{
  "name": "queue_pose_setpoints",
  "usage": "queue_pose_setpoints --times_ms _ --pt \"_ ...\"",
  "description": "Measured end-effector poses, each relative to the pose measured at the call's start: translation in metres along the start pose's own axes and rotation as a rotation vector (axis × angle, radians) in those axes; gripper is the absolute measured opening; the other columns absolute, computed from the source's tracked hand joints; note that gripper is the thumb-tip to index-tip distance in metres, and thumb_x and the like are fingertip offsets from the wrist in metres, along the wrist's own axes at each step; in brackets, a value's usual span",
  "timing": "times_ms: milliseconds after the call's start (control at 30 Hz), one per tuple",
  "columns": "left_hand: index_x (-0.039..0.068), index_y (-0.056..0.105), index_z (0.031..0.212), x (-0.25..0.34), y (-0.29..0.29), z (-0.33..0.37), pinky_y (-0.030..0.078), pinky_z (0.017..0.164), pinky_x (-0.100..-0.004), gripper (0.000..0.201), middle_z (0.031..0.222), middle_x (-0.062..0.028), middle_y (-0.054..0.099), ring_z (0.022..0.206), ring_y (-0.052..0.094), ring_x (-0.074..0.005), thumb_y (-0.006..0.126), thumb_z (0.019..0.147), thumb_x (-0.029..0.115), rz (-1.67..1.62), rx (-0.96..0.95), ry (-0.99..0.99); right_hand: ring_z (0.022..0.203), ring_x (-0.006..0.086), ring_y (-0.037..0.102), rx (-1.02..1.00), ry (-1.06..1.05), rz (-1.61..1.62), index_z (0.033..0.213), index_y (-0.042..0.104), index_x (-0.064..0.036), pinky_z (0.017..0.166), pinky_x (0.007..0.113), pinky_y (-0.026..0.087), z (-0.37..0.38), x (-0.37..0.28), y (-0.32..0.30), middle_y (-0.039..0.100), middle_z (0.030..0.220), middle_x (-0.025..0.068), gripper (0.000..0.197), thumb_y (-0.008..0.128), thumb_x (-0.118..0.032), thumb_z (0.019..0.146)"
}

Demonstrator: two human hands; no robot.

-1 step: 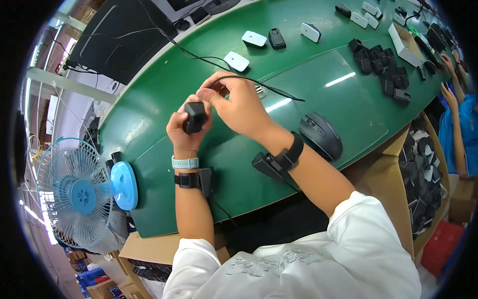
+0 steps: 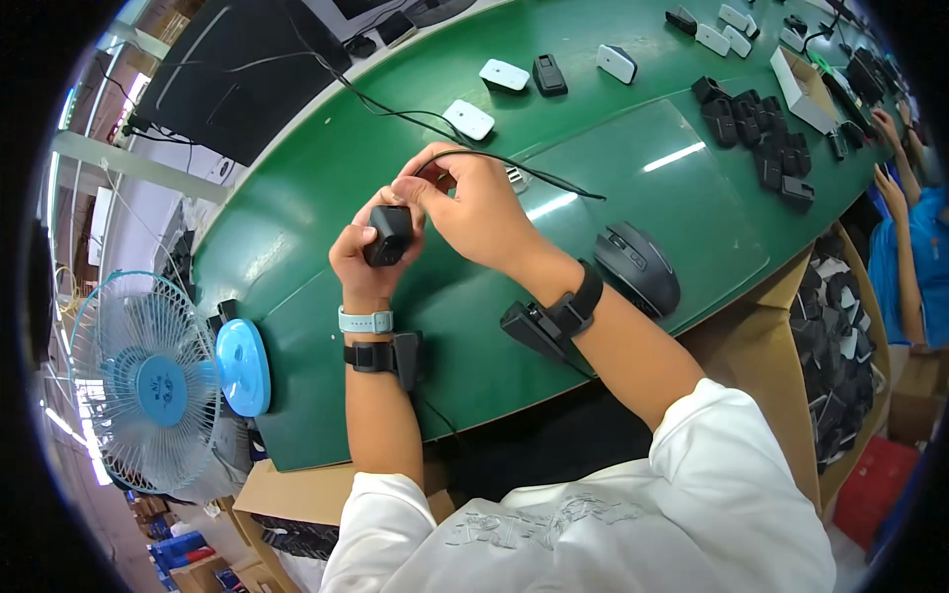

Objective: The worker is testing internal sensor components for computer mice against a light source and then organizing them into cardboard shipping boxes.

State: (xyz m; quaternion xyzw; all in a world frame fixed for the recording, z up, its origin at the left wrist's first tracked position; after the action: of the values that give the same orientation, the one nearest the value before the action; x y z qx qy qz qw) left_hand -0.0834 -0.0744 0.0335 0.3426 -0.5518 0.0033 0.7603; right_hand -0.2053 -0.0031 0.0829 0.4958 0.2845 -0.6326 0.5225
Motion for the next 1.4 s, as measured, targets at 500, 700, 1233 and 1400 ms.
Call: queue_pose_setpoints --times_ms 500,700,1233,1400 --pt "0.008 0.045 0.101 -0.010 0.017 -0.003 0.039 0.044 -0.0257 0.040 0.082 -0.0289 0.064 0.053 0.053 -0.0207 0.055 0.072 0.032 -0.066 -0.067 -0.118 0.083 0.0097 0.067 -0.151 0.165 -0.125 0.100 0.067 0.0019 0.076 0.025 0.053 -0.013 0.014 0.005 0.072 0.091 0.0062 0.013 0.068 -0.010 0.095" --pt "0.006 0.047 0.102 -0.008 0.021 -0.005 0.039 0.043 -0.0258 0.035 0.082 -0.0306 0.065 0.048 0.050 -0.0196 0.051 0.076 0.030 -0.097 -0.064 -0.107 0.071 0.0092 0.064 -0.189 0.157 -0.289 0.093 0.068 0.0026 0.064 0.026 0.049 -0.014 0.007 -0.003 0.070 0.079 0.0051 0.015 0.071 -0.012 0.092" --pt "0.007 0.053 0.108 -0.026 0.013 -0.005 0.036 0.047 -0.0295 0.035 0.083 -0.0226 0.062 0.054 0.048 -0.0206 0.043 0.086 0.032 -0.256 0.034 -0.141 0.085 0.0238 0.064 -0.162 0.106 -0.966 0.101 0.069 -0.0011 0.077 0.034 0.051 -0.069 -0.058 -0.042 0.070 0.092 0.0119 0.031 0.078 -0.025 0.083" --pt "0.002 0.053 0.121 -0.031 0.006 0.006 0.037 0.054 -0.0299 0.040 0.090 -0.0183 0.056 0.063 0.045 -0.0210 0.033 0.096 0.027 -0.427 0.189 -0.095 0.117 0.0366 0.052 -0.001 0.028 -1.418 0.133 0.055 -0.0082 0.099 0.042 0.044 -0.134 -0.063 -0.119 0.060 0.122 0.0175 0.063 0.081 -0.028 0.079"
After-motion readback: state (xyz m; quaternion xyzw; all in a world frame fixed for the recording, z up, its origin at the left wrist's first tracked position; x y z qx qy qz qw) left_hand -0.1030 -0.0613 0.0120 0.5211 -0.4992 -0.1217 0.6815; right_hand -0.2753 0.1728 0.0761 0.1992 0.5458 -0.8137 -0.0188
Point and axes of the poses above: each hand's wrist, its own z-axis towards the middle knuckle, its own y-axis out of the palm, x = y × z, the point moved 8 cm from there along z, towards the middle knuckle
